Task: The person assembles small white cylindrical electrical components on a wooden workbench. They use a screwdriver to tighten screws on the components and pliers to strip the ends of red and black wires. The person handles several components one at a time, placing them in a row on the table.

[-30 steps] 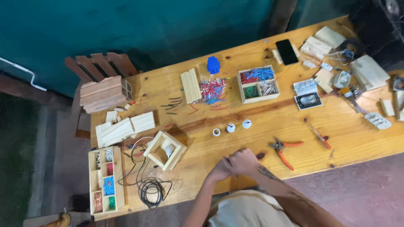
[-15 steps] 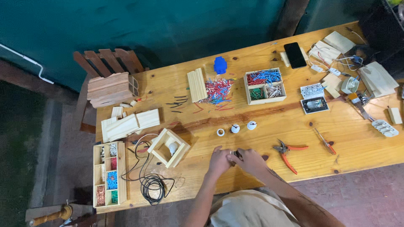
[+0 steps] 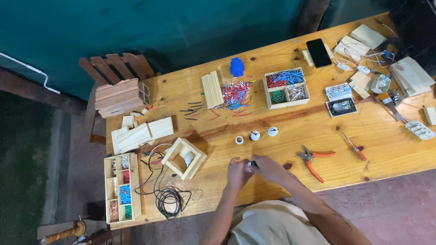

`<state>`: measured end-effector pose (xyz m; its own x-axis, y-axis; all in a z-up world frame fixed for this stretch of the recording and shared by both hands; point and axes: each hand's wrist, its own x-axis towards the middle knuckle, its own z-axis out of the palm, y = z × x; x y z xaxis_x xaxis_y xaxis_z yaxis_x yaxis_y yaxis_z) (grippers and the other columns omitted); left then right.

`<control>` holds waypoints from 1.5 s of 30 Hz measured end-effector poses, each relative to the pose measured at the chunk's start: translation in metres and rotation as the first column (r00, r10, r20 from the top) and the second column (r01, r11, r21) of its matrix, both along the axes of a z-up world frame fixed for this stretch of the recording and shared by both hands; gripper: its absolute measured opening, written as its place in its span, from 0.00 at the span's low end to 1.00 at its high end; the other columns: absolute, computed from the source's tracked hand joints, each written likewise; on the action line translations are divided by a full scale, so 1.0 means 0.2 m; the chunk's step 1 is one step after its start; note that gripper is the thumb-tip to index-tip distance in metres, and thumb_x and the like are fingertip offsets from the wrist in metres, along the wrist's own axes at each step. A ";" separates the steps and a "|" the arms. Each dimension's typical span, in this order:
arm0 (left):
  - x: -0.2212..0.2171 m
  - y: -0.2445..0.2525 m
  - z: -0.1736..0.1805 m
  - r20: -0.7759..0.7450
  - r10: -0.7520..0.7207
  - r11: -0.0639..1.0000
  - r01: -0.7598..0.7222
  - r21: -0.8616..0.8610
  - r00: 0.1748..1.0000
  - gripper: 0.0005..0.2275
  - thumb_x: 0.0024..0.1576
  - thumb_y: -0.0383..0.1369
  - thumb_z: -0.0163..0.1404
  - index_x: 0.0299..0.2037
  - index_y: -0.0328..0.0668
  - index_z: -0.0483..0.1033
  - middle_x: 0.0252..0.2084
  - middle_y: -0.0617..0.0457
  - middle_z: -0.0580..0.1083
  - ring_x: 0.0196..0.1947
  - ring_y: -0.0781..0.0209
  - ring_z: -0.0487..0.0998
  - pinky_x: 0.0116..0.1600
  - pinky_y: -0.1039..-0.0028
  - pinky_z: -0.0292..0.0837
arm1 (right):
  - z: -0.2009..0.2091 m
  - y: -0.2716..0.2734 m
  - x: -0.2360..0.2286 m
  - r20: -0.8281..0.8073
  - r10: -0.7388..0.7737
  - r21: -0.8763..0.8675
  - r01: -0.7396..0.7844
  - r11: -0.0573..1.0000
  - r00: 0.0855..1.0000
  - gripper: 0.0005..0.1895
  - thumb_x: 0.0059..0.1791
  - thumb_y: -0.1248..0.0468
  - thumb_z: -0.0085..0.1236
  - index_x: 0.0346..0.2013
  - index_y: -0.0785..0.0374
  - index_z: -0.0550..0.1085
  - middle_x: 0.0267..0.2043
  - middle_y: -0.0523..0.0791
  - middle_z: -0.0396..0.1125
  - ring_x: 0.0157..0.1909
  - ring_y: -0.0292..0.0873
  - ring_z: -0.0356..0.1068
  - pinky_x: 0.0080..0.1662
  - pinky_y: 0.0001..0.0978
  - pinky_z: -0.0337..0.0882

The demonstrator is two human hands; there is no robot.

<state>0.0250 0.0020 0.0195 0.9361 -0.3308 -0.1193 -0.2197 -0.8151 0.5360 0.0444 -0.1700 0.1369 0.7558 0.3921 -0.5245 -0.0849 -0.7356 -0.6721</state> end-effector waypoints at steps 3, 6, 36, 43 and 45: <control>0.03 0.02 -0.22 -0.084 -0.059 0.991 0.049 -0.123 0.995 0.10 0.39 0.28 0.62 0.30 0.37 0.77 0.27 0.43 0.79 0.37 0.37 0.83 0.61 0.58 0.71 | -0.17 0.03 -0.03 0.166 0.155 -0.058 -0.147 0.987 0.974 0.16 0.52 0.66 0.56 0.54 0.61 0.68 0.52 0.53 0.70 0.57 0.58 0.73 0.57 0.44 0.75; 0.02 0.02 0.06 -0.146 -0.024 0.975 -0.009 -0.223 0.989 0.09 0.43 0.29 0.60 0.30 0.33 0.76 0.28 0.39 0.79 0.37 0.32 0.81 0.58 0.56 0.72 | -0.06 0.01 -0.05 0.289 0.273 -0.118 -0.249 0.961 0.918 0.20 0.54 0.65 0.52 0.61 0.61 0.65 0.61 0.55 0.64 0.63 0.59 0.67 0.60 0.45 0.72; 0.05 0.00 0.08 -0.261 0.002 0.998 0.015 0.064 0.965 0.12 0.45 0.35 0.61 0.38 0.43 0.78 0.36 0.41 0.80 0.46 0.35 0.81 0.55 0.54 0.76 | -0.29 -0.05 -0.08 0.314 0.116 -0.078 -0.097 0.992 0.942 0.18 0.52 0.53 0.56 0.55 0.49 0.66 0.47 0.52 0.70 0.50 0.60 0.75 0.51 0.48 0.79; 0.02 -0.05 -0.14 0.005 -0.033 0.995 0.033 0.095 0.999 0.09 0.48 0.38 0.57 0.34 0.44 0.79 0.31 0.43 0.78 0.31 0.32 0.77 0.38 0.49 0.73 | -0.12 -0.07 -0.04 0.213 0.034 0.085 -0.053 0.995 0.976 0.20 0.45 0.63 0.56 0.52 0.48 0.67 0.53 0.40 0.68 0.48 0.49 0.74 0.49 0.43 0.69; 0.01 -0.06 -0.15 0.122 -0.031 0.999 0.035 -0.028 0.992 0.11 0.53 0.41 0.54 0.29 0.43 0.73 0.24 0.41 0.75 0.27 0.30 0.76 0.34 0.50 0.71 | -0.20 -0.06 -0.02 0.230 0.011 -0.107 0.014 0.994 0.973 0.26 0.52 0.36 0.46 0.32 0.55 0.71 0.33 0.49 0.74 0.39 0.56 0.74 0.41 0.47 0.67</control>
<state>0.0280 -0.0096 -0.0110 0.9315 -0.3637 0.0051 -0.3114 -0.7903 0.5277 0.0400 -0.1824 0.0969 0.8617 0.3415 -0.3753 0.0617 -0.8046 -0.5906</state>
